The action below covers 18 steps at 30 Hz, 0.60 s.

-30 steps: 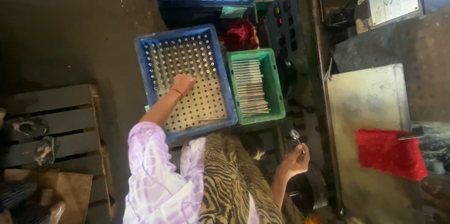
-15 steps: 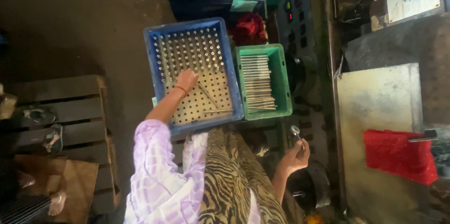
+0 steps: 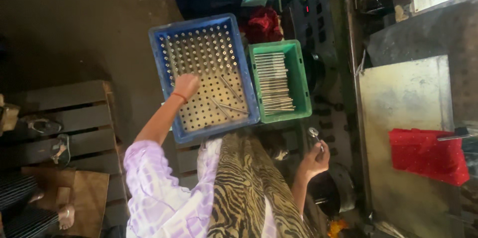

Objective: The person repeatedly picks metal rods from a green bin, presses them against a rotating grinding wheel, and places them into a blue bin. The person handles the rods one at a time and repeats the cycle throughout the clip.

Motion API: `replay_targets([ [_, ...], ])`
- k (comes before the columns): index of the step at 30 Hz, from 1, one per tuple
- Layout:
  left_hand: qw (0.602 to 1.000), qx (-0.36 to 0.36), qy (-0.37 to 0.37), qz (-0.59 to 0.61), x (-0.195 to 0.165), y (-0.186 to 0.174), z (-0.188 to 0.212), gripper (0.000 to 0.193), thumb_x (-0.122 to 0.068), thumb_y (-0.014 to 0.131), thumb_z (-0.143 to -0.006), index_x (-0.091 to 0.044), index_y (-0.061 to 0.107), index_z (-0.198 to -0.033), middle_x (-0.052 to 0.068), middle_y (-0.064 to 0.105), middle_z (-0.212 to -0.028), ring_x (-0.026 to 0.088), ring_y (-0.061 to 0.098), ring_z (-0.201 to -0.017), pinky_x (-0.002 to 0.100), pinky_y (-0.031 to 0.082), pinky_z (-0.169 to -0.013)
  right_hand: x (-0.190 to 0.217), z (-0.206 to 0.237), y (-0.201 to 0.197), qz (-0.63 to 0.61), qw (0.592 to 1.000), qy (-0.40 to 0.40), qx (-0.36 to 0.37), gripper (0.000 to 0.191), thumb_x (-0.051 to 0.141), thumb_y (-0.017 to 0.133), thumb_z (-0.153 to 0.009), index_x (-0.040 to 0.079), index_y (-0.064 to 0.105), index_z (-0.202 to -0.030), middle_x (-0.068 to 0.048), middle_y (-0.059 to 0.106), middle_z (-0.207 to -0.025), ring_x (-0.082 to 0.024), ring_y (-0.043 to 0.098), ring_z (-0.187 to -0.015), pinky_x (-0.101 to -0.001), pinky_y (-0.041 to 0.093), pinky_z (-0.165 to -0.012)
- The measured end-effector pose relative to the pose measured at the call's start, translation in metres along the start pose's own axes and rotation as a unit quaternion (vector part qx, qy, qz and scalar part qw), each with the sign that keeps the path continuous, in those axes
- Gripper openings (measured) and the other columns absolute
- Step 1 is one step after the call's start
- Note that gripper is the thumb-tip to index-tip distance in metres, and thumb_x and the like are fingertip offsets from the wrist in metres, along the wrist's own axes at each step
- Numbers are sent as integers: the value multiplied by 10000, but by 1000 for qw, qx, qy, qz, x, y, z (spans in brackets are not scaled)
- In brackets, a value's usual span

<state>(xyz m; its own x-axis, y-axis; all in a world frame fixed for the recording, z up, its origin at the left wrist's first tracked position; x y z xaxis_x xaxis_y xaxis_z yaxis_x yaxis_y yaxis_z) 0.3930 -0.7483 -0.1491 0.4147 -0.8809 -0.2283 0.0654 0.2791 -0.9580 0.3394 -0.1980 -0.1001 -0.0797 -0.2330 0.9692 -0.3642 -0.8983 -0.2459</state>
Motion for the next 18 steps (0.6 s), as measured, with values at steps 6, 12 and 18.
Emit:
replay_targets([
  [6, 999, -30, 29, -28, -7, 12, -4, 141, -80, 648, -848, -23, 776, -839, 234, 730, -859, 405, 744, -811, 498, 609, -692, 19, 1, 14, 12, 986, -157, 57, 238, 91, 670, -1068, -81, 666, -1232, -95, 699, -1049, -135, 630, -879, -259, 519, -750],
  [12, 998, 10, -44, 44, 23, -12, -2, 158, -100, 635, -853, -21, 771, -840, 233, 726, -875, 409, 739, -820, 500, 601, -703, 14, -3, 8, 20, 992, -115, 44, 247, 99, 658, -1041, -72, 676, -1219, -95, 714, -1037, -145, 659, -915, -268, 535, -804],
  [18, 1000, -13, -17, -12, 24, -8, 11, 183, -115, 613, -887, -15, 764, -857, 231, 723, -900, 414, 734, -813, 508, 591, -688, 10, 0, 12, 2, 995, -93, 39, 251, 100, 661, -1039, -81, 676, -1212, -116, 720, -1077, -165, 665, -945, -289, 544, -838],
])
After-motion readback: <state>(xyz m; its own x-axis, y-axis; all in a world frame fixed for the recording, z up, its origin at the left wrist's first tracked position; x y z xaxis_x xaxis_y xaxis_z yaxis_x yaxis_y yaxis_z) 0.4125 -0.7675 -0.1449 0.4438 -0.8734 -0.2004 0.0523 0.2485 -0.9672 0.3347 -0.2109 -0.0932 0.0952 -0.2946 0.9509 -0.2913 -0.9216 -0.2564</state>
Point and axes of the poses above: each hand's wrist, its own z-axis away from the middle knuckle, its own y-axis out of the palm, x = y × z, the point moved 10 cm from there along -z, towards the middle knuckle
